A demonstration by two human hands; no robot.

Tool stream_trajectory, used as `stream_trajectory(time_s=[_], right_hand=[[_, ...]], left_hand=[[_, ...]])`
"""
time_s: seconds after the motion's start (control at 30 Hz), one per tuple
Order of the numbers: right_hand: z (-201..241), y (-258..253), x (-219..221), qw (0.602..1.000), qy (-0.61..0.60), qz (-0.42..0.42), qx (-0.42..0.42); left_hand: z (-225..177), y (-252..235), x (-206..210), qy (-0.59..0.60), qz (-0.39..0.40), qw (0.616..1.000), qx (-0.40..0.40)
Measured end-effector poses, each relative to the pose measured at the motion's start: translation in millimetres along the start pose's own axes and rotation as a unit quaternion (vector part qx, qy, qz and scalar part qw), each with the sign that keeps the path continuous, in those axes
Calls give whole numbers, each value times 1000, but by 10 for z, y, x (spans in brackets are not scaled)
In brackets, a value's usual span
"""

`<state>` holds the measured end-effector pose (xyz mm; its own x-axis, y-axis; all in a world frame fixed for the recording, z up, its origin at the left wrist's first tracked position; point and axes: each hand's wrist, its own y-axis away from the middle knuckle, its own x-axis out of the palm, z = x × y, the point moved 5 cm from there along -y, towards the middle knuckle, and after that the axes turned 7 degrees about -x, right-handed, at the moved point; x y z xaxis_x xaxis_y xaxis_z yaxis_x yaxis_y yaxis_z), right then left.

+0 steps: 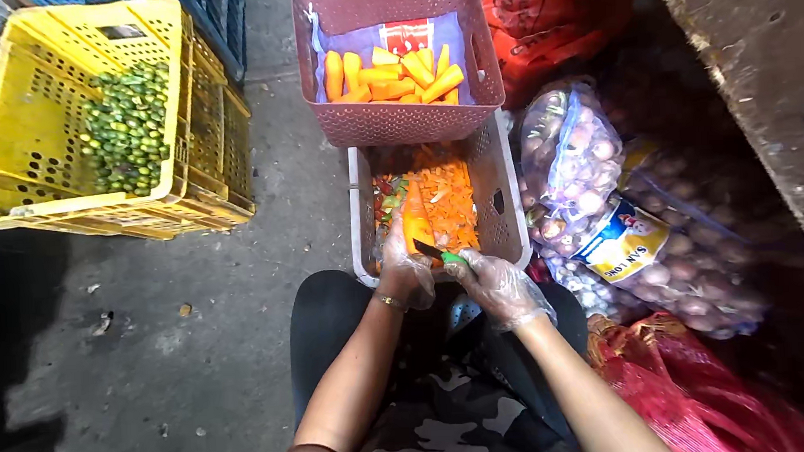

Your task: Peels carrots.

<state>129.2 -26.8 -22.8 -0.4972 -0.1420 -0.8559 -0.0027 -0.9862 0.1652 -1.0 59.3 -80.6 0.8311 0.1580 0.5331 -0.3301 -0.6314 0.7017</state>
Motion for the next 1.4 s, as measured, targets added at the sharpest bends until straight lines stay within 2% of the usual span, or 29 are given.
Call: stream_trajectory(time_s=[0.07,0.1,0.17,0.23,0.27,0.33,0.4,0.47,0.53,0.63,0.7,0.83,0.9,0.97,1.07,1.13,1.2,1.27,1.4], right_hand=[[-84,-65,-21,1000,16,13,14],[-125,-105,-35,998,-14,49,41],[-229,-166,3,978,-157,109,82],[-256,-204,80,918,-359,138,102],[-239,-205,72,887,-420,151,119],[-218,-190,5,861,-456,170,149],[-269,-176,-75,865,-443,147,182],[-402,-182,-147,895,-384,62,218],[-504,-188,-182,924,-317,-8,212],[-287,-98,-171,975,-172,1,137],[-13,-46,-125,993,-74,22,91],[127,-69,-37,996,-2,46,76],[114,-150,-40,993,13,58,99],[-41,-306,-62,982,-8,93,164],[-439,-487,-90,973,-44,60,218],[-426,-479,-125,981,-78,35,177],[-228,-355,-108,985,-117,59,111],[-18,-243,-70,988,-103,88,72],[54,-236,-24,987,-38,111,108]], left_hand=[[16,-4,15,34,-9,999,-22],[24,-4,13,39,-20,999,-29],[39,-7,19,41,-29,998,-32],[29,-6,39,52,-24,997,-42],[21,-6,50,54,-19,997,-49],[9,-23,56,50,-6,998,-48],[1,-38,56,37,10,999,-36],[-15,-32,77,31,38,999,-22],[-19,-38,87,29,57,998,-20],[-15,-52,78,13,49,999,-1],[-27,-45,61,-35,45,998,29],[-71,-40,13,-141,28,983,112],[-72,-33,-7,-178,19,975,130],[-46,-26,8,-175,14,977,121],[-48,8,39,-159,13,982,103],[-98,-20,29,-160,4,981,110],[-79,-64,-15,-164,-7,980,115],[-104,-71,-18,-202,-23,972,119],[-120,19,25,-266,-57,955,117]])
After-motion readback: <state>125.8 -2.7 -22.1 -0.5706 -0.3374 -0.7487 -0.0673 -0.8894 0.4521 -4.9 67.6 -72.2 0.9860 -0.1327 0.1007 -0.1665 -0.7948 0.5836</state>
